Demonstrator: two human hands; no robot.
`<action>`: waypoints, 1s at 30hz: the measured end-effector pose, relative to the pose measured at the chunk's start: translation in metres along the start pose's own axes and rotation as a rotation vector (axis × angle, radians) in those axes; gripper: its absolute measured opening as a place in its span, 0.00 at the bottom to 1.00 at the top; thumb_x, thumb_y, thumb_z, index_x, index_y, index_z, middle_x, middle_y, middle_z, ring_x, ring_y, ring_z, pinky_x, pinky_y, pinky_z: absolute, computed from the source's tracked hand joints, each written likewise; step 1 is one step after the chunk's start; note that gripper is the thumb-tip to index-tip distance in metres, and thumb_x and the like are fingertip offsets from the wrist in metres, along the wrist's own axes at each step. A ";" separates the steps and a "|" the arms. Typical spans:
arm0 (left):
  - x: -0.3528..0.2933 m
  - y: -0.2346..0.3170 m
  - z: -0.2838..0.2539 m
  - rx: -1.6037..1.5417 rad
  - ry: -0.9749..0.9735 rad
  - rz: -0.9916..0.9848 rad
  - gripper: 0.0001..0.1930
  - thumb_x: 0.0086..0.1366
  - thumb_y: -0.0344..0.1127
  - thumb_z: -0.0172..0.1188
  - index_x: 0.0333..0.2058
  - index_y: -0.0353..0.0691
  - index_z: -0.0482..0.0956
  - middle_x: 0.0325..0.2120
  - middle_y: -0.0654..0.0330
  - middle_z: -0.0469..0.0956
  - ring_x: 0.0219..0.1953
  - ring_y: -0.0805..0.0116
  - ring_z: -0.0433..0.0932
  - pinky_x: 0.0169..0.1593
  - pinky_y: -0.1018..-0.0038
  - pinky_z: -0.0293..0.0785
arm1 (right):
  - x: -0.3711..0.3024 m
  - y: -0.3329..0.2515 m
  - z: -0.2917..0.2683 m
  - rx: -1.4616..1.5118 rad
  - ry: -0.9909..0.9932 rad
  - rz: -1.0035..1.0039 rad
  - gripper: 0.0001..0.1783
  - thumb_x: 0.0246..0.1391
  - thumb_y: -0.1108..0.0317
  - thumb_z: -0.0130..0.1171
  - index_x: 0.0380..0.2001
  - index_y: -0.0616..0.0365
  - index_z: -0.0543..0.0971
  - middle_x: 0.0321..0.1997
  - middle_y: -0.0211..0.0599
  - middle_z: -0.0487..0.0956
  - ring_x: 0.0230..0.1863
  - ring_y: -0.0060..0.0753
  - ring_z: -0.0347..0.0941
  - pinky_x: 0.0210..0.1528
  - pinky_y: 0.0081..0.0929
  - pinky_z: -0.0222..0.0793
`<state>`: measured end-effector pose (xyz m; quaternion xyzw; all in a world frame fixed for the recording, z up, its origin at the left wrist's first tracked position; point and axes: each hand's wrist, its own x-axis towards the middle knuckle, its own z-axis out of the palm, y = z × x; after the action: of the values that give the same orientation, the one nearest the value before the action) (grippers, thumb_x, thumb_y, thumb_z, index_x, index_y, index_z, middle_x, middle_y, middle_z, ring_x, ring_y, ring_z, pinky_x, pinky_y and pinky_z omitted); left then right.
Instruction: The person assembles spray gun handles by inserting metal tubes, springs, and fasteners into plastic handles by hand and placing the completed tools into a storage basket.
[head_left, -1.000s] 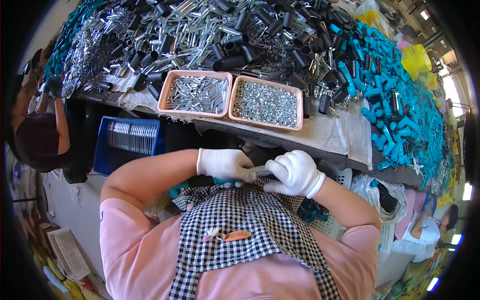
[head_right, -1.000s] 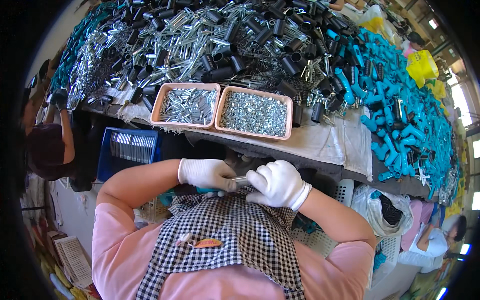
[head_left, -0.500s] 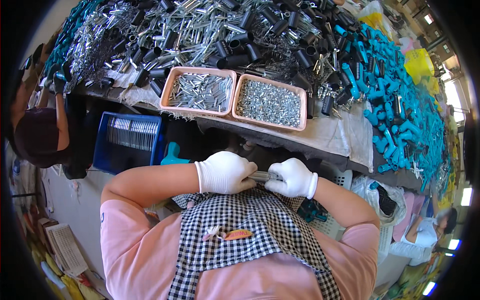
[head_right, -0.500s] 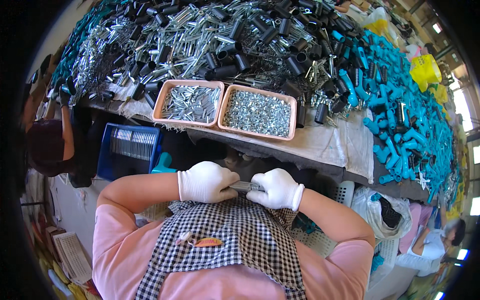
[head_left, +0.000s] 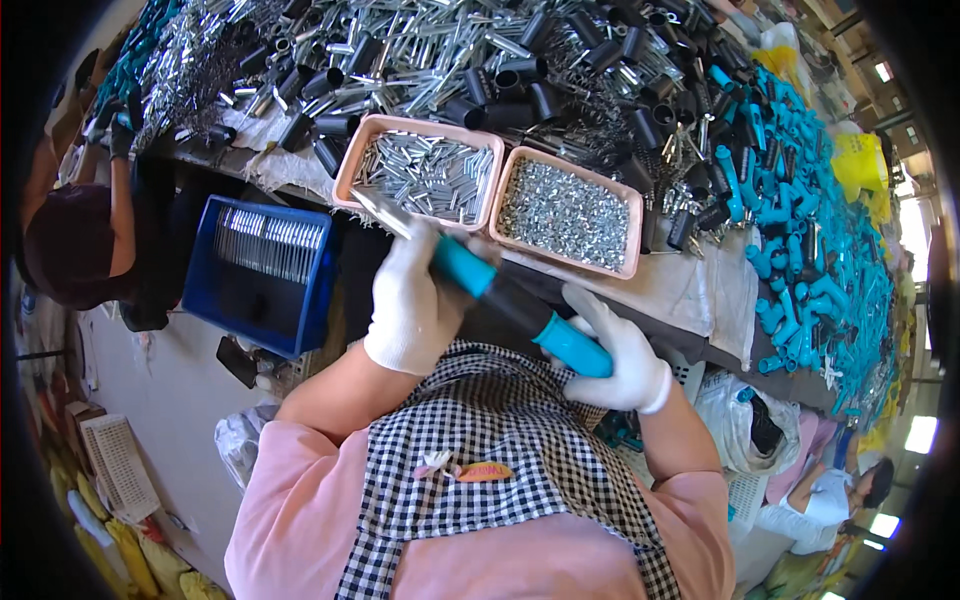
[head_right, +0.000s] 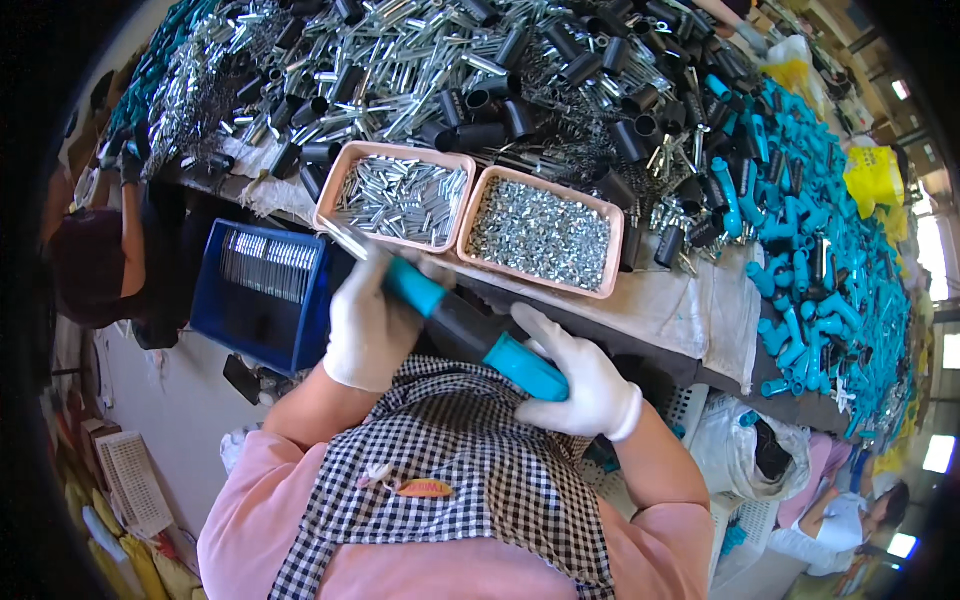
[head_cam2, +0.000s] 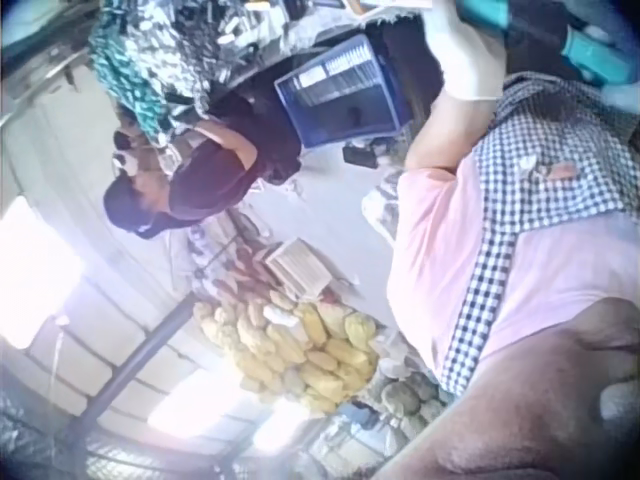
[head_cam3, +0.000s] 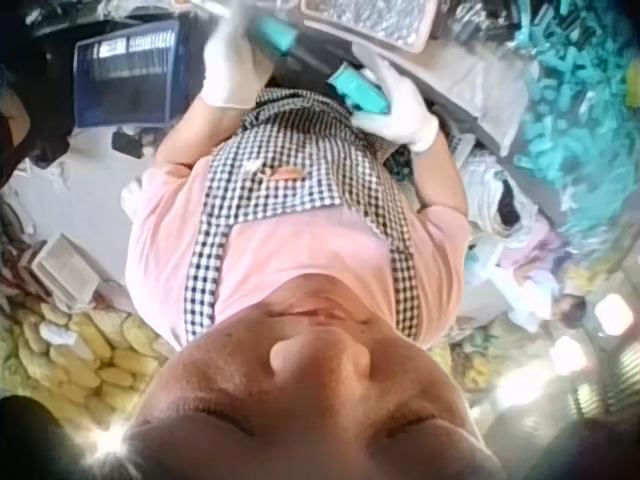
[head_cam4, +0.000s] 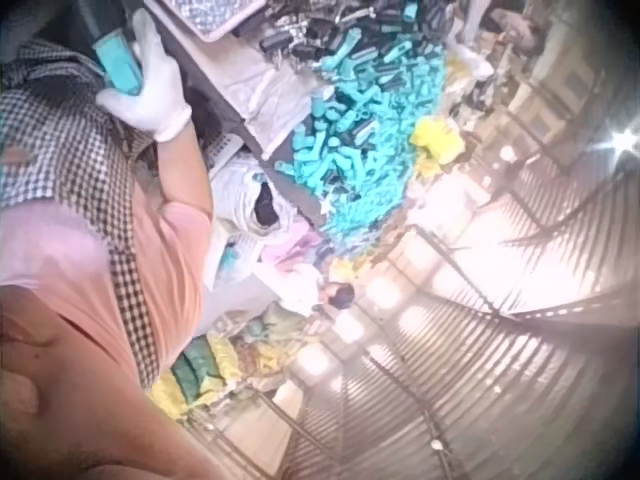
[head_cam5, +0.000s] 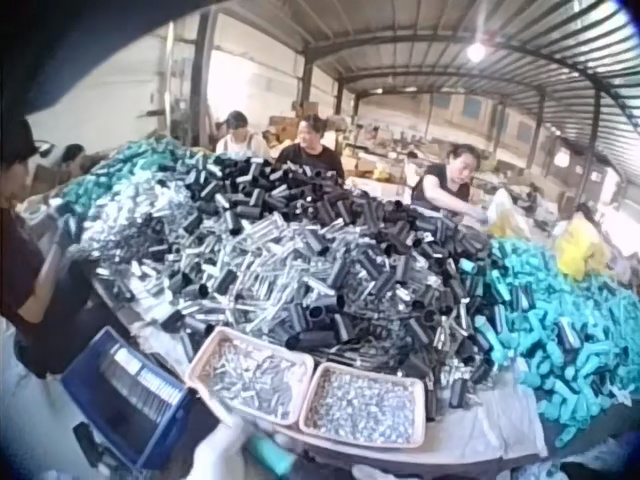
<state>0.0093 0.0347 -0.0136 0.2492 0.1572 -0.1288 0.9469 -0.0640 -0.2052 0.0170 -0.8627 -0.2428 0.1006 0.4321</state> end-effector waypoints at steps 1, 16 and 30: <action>0.006 -0.014 -0.018 -0.047 0.086 -0.121 0.11 0.76 0.42 0.47 0.42 0.39 0.68 0.36 0.53 0.73 0.39 0.56 0.75 0.54 0.51 0.72 | -0.008 0.003 -0.004 0.254 -0.054 0.212 0.51 0.36 0.64 0.74 0.65 0.67 0.63 0.47 0.47 0.81 0.46 0.43 0.81 0.53 0.37 0.75; 0.129 -0.248 -0.206 0.451 0.009 -0.779 0.17 0.75 0.43 0.40 0.45 0.43 0.78 0.40 0.53 0.81 0.37 0.63 0.77 0.44 0.65 0.75 | -0.007 0.213 0.160 1.324 0.583 1.237 0.11 0.51 0.71 0.59 0.39 0.60 0.76 0.28 0.38 0.77 0.28 0.38 0.76 0.40 0.48 0.78; 0.161 -0.244 -0.214 0.945 -0.289 -0.785 0.19 0.74 0.45 0.43 0.50 0.39 0.76 0.47 0.51 0.78 0.47 0.61 0.77 0.57 0.64 0.71 | 0.011 0.270 0.176 1.274 0.496 1.188 0.20 0.50 0.66 0.61 0.49 0.52 0.77 0.33 0.40 0.80 0.32 0.44 0.77 0.42 0.47 0.76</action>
<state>0.0279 -0.0878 -0.3542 0.5445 0.0334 -0.5545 0.6285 -0.0321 -0.2143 -0.3040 -0.4405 0.4441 0.2336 0.7444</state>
